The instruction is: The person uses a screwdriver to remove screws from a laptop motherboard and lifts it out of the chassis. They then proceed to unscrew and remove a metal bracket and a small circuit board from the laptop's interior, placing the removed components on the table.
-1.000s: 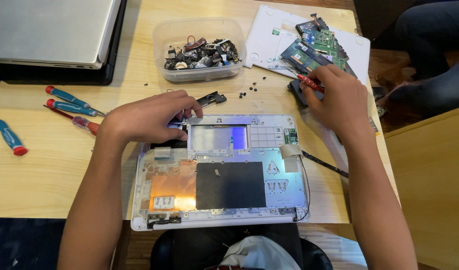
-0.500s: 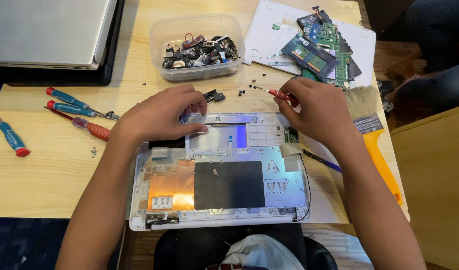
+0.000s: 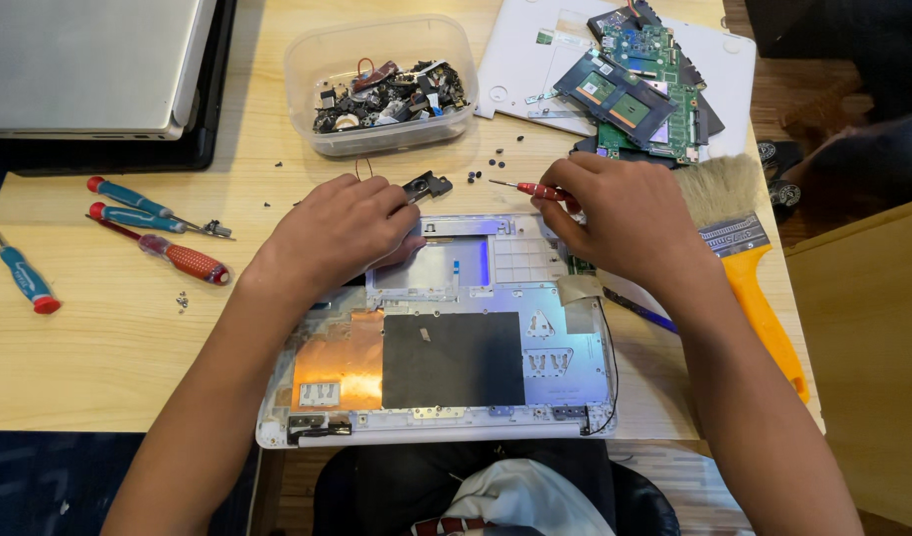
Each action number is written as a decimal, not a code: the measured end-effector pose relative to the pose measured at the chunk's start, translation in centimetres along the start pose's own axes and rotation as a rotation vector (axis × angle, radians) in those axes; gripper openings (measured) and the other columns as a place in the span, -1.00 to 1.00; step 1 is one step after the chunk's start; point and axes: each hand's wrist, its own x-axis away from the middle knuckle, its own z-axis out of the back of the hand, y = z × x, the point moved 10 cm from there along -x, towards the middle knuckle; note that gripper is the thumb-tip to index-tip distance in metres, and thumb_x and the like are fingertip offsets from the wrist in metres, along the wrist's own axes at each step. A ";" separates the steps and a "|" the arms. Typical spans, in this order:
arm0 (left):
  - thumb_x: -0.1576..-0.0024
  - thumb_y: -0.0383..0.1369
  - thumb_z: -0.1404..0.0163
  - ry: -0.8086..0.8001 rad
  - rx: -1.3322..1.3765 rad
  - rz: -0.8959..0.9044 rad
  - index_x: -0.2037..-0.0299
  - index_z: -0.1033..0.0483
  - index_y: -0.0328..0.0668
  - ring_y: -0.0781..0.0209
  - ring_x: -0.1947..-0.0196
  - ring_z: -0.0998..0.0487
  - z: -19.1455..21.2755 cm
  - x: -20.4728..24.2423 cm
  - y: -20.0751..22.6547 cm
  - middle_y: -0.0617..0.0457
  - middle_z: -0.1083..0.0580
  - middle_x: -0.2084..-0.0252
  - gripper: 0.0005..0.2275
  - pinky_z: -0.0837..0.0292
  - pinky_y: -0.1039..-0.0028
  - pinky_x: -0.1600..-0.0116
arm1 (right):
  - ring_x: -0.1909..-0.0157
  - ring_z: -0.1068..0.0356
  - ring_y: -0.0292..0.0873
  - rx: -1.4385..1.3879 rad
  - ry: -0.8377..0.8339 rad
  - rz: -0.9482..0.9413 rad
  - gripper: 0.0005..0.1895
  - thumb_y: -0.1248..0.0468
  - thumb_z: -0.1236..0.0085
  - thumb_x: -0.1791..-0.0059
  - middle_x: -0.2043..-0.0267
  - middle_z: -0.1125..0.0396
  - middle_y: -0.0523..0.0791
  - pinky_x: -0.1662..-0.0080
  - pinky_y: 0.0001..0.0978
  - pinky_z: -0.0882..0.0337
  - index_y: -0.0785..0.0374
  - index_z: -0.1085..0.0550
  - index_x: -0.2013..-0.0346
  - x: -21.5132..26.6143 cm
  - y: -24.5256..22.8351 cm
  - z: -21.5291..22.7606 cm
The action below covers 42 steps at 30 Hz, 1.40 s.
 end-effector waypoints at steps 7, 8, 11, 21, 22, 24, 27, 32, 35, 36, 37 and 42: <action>-0.18 -0.15 0.08 0.026 -0.040 -0.008 0.32 -0.47 -0.02 0.21 0.27 -0.51 0.6 -0.1 0.3 0.12 -0.46 0.37 -0.81 -0.41 0.40 0.15 | 0.53 -0.37 -0.03 -0.004 -0.036 0.001 -0.89 0.18 -0.13 0.03 0.53 -0.34 -0.17 0.41 -0.23 -0.37 0.13 -0.51 0.32 -0.1 -0.1 0.0; -0.18 -0.15 0.09 0.016 -0.031 -0.002 0.31 -0.48 -0.02 0.22 0.27 -0.52 0.6 -0.1 0.2 0.12 -0.46 0.36 -0.81 -0.41 0.40 0.14 | 0.52 -0.37 -0.03 -0.009 -0.044 -0.002 -0.89 0.19 -0.13 0.03 0.53 -0.35 -0.16 0.41 -0.23 -0.37 0.14 -0.51 0.31 -0.1 -0.2 0.0; -0.19 -0.18 0.10 0.049 -0.044 -0.017 0.32 -0.48 -0.04 0.21 0.29 -0.51 0.9 -0.1 0.5 0.11 -0.46 0.38 -0.82 -0.41 0.40 0.14 | 0.50 -0.39 -0.03 -0.019 -0.060 -0.006 -0.89 0.19 -0.13 0.03 0.51 -0.36 -0.15 0.40 -0.23 -0.38 0.15 -0.52 0.30 -0.1 -0.3 0.1; -0.14 -0.24 0.10 0.152 -0.211 -0.112 0.36 -0.45 -0.10 0.16 0.36 -0.45 -1.1 0.2 1.8 0.06 -0.38 0.44 -0.84 -0.39 0.38 0.18 | 0.50 -0.38 0.03 0.012 -0.069 0.006 -0.85 0.15 -0.11 0.02 0.51 -0.35 -0.13 0.40 -0.14 -0.38 0.15 -0.49 0.30 0.1 -0.3 -0.4; -0.14 -0.24 0.10 0.152 -0.211 -0.110 0.36 -0.45 -0.10 0.16 0.36 -0.45 -0.9 0.1 1.7 0.06 -0.38 0.44 -0.84 -0.39 0.38 0.18 | 0.50 -0.38 0.03 0.012 -0.070 0.008 -0.85 0.15 -0.11 0.02 0.51 -0.35 -0.13 0.40 -0.14 -0.38 0.15 -0.49 0.30 0.1 -0.3 -0.5; -0.12 -0.26 0.08 0.214 -0.192 -0.104 0.40 -0.45 -0.08 0.19 0.37 -0.46 0.2 0.1 1.6 0.09 -0.38 0.46 -0.86 -0.35 0.41 0.19 | 0.49 -0.38 0.03 0.011 -0.079 0.000 -0.85 0.14 -0.10 0.01 0.50 -0.35 -0.14 0.39 -0.15 -0.38 0.14 -0.49 0.30 0.1 -0.1 -0.6; -0.13 -0.25 0.07 0.233 -0.159 -0.079 0.40 -0.45 -0.03 0.23 0.36 -0.47 2.1 -0.1 1.4 0.12 -0.40 0.45 -0.87 -0.35 0.44 0.18 | 0.48 -0.39 0.03 0.007 -0.113 -0.007 -0.85 0.15 -0.09 0.02 0.50 -0.35 -0.15 0.39 -0.15 -0.38 0.14 -0.49 0.29 0.1 -0.2 -0.7; -0.13 -0.26 0.06 0.250 -0.145 -0.087 0.44 -0.43 -0.01 0.26 0.36 -0.46 2.2 0.1 1.5 0.15 -0.40 0.45 -0.87 -0.33 0.46 0.16 | 0.49 -0.39 -0.02 0.012 -0.119 -0.005 -0.86 0.14 -0.11 0.03 0.52 -0.35 -0.18 0.40 -0.21 -0.38 0.11 -0.50 0.29 0.1 -0.1 -1.1; -0.13 -0.27 0.05 0.246 -0.146 -0.087 0.42 -0.44 -0.02 0.25 0.36 -0.46 1.3 0.1 1.5 0.14 -0.41 0.45 -0.88 -0.34 0.44 0.15 | 0.49 -0.39 -0.01 0.008 -0.130 -0.009 -0.85 0.15 -0.11 0.02 0.52 -0.35 -0.16 0.40 -0.20 -0.38 0.13 -0.51 0.28 0.0 0.0 -1.1; -0.12 -0.27 0.06 0.243 -0.149 -0.085 0.41 -0.46 -0.04 0.24 0.36 -0.47 1.0 0.1 1.5 0.13 -0.43 0.45 -0.88 -0.34 0.44 0.16 | 0.50 -0.39 -0.01 0.005 -0.137 -0.015 -0.85 0.16 -0.11 0.02 0.51 -0.36 -0.16 0.40 -0.20 -0.38 0.14 -0.51 0.27 0.1 0.1 -1.1; -0.12 -0.27 0.06 0.243 -0.148 -0.084 0.41 -0.46 -0.04 0.24 0.36 -0.47 0.8 0.1 1.5 0.13 -0.43 0.45 -0.88 -0.34 0.44 0.16 | 0.50 -0.39 -0.01 0.005 -0.138 -0.015 -0.85 0.16 -0.11 0.02 0.51 -0.36 -0.16 0.40 -0.20 -0.38 0.14 -0.51 0.27 0.1 0.1 -1.2; -0.09 -0.27 0.08 0.278 -0.202 -0.077 0.29 -0.47 -0.05 0.24 0.28 -0.47 3.3 -0.4 2.3 0.12 -0.43 0.36 -0.88 -0.36 0.42 0.12 | 0.47 -0.39 0.03 0.023 -0.168 -0.031 -0.82 0.12 -0.08 0.02 0.48 -0.35 -0.14 0.41 -0.17 -0.38 0.14 -0.50 0.27 0.1 0.2 -1.5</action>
